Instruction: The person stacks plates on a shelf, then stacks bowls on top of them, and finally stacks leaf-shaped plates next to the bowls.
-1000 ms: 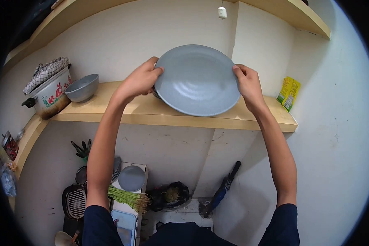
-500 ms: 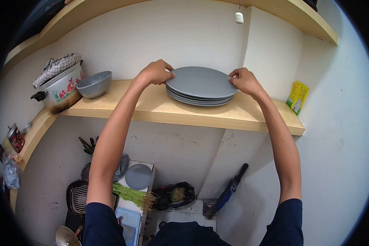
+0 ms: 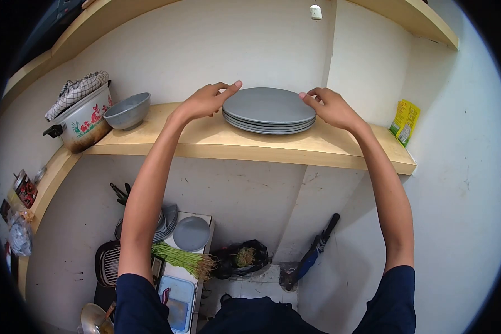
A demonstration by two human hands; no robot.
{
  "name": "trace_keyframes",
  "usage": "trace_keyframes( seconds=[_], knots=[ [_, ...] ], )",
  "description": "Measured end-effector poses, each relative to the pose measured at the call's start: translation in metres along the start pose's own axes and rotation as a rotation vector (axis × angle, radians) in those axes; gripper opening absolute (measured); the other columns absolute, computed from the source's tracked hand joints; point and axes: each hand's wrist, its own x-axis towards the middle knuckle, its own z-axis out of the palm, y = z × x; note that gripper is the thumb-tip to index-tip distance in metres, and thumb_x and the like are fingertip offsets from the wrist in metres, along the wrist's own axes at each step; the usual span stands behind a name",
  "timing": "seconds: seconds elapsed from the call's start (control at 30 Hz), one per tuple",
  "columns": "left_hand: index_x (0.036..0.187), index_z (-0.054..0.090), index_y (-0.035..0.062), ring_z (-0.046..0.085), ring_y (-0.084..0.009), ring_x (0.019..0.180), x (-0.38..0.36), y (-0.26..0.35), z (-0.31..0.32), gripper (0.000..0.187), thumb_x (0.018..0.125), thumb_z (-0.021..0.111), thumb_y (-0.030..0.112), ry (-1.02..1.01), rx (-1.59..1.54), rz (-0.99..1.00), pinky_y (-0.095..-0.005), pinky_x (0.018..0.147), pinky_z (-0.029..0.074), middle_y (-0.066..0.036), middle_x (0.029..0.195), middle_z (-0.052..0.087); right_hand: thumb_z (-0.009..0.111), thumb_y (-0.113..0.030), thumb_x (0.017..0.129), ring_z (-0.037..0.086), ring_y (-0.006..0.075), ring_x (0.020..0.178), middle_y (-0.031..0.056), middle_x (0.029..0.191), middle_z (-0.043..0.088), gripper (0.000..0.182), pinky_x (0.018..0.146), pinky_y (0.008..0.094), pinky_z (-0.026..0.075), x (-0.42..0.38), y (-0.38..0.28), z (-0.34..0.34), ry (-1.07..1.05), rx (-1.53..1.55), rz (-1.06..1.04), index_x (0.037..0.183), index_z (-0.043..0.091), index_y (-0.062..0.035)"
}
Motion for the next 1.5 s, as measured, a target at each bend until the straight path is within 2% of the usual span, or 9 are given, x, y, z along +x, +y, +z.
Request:
trace_keyframes(
  seconds=[0.1, 0.3, 0.6, 0.8, 1.1, 1.2, 1.3, 1.43, 1.5],
  knots=[
    [0.157, 0.037, 0.0042, 0.064, -0.0406, 0.119, -0.021, -0.013, 0.006, 0.119, 0.076, 0.058, 0.088, -0.046, -0.025, 0.135, -0.0492, 0.099, 0.052, -0.03, 0.144, 0.052, 0.053, -0.071, 0.094, 0.054, 0.0402, 0.133, 0.0313, 0.15, 0.046, 0.093, 0.109, 0.0475, 0.045, -0.016, 0.012, 0.003, -0.123, -0.001, -0.099, 0.15, 0.044, 0.0029],
    [0.16, 0.028, 0.0067, 0.045, -0.0442, 0.141, -0.029, -0.017, 0.005, 0.122, 0.072, 0.074, 0.078, -0.106, 0.097, 0.223, -0.0514, 0.112, 0.045, -0.031, 0.154, 0.04, 0.057, -0.079, 0.086, 0.043, 0.0418, 0.143, 0.0291, 0.155, 0.04, 0.111, 0.118, 0.0502, 0.037, -0.02, 0.019, -0.001, -0.219, -0.055, -0.129, 0.158, 0.028, 0.0004],
    [0.159, 0.031, 0.0049, 0.051, -0.044, 0.135, -0.037, -0.015, 0.014, 0.127, 0.065, 0.082, 0.073, -0.03, -0.006, 0.234, -0.0529, 0.111, 0.045, -0.034, 0.144, 0.051, 0.066, -0.077, 0.081, 0.04, 0.0399, 0.145, 0.0267, 0.159, 0.035, 0.116, 0.119, 0.0506, 0.036, -0.022, 0.027, 0.007, -0.145, 0.022, -0.137, 0.159, 0.026, -0.001],
    [0.158, 0.033, 0.0079, 0.051, -0.043, 0.135, -0.04, -0.013, 0.012, 0.11, 0.076, 0.08, 0.063, -0.038, 0.051, 0.245, -0.0492, 0.109, 0.049, -0.029, 0.151, 0.046, 0.065, -0.082, 0.078, 0.041, 0.0418, 0.144, 0.0296, 0.154, 0.041, 0.12, 0.119, 0.0525, 0.037, -0.026, 0.023, 0.009, -0.129, 0.05, -0.129, 0.157, 0.029, 0.0007],
    [0.16, 0.027, 0.0029, 0.056, -0.0458, 0.13, -0.039, -0.021, 0.012, 0.126, 0.072, 0.074, 0.079, -0.079, 0.021, 0.236, -0.0518, 0.106, 0.049, -0.036, 0.14, 0.053, 0.062, -0.078, 0.083, 0.039, 0.0406, 0.146, 0.0304, 0.153, 0.042, 0.115, 0.12, 0.0504, 0.035, -0.03, 0.023, 0.013, -0.116, 0.092, -0.141, 0.156, 0.029, 0.0045],
    [0.161, 0.024, 0.0057, 0.044, -0.0405, 0.142, -0.056, -0.021, 0.01, 0.103, 0.088, 0.071, 0.06, -0.054, 0.095, 0.215, -0.0493, 0.114, 0.042, -0.028, 0.157, 0.038, 0.062, -0.071, 0.089, 0.041, 0.0408, 0.145, 0.03, 0.153, 0.043, 0.104, 0.119, 0.0494, 0.035, -0.049, 0.011, 0.009, 0.003, -0.009, -0.134, 0.155, 0.032, 0.0045],
    [0.161, 0.025, 0.0055, 0.038, -0.039, 0.147, -0.111, -0.02, 0.011, 0.091, 0.093, 0.071, 0.045, 0.159, 0.106, 0.411, -0.0487, 0.117, 0.039, -0.026, 0.161, 0.033, 0.066, -0.051, 0.095, 0.047, 0.0418, 0.14, 0.0298, 0.148, 0.048, 0.083, 0.115, 0.048, 0.039, -0.081, -0.003, 0.013, 0.341, -0.057, -0.215, 0.149, 0.04, 0.0057],
    [0.147, 0.047, 0.003, 0.041, -0.0336, 0.144, -0.175, -0.049, 0.027, 0.064, 0.092, 0.071, 0.025, 0.382, -0.041, 0.547, -0.0463, 0.115, 0.042, -0.021, 0.153, 0.042, 0.071, -0.008, 0.089, 0.061, 0.0384, 0.121, 0.0236, 0.127, 0.064, 0.043, 0.103, 0.0452, 0.048, -0.131, -0.038, 0.043, 0.686, 0.106, -0.501, 0.129, 0.059, 0.0055],
    [0.138, 0.055, 0.0018, 0.048, -0.0293, 0.137, -0.198, -0.073, 0.046, 0.051, 0.093, 0.07, 0.021, 0.482, -0.149, 0.498, -0.0424, 0.109, 0.046, -0.018, 0.145, 0.048, 0.069, -0.001, 0.086, 0.065, 0.037, 0.108, 0.02, 0.116, 0.069, 0.034, 0.096, 0.0433, 0.05, -0.151, -0.044, 0.071, 0.623, 0.149, -0.603, 0.119, 0.065, 0.0043]
  ],
)
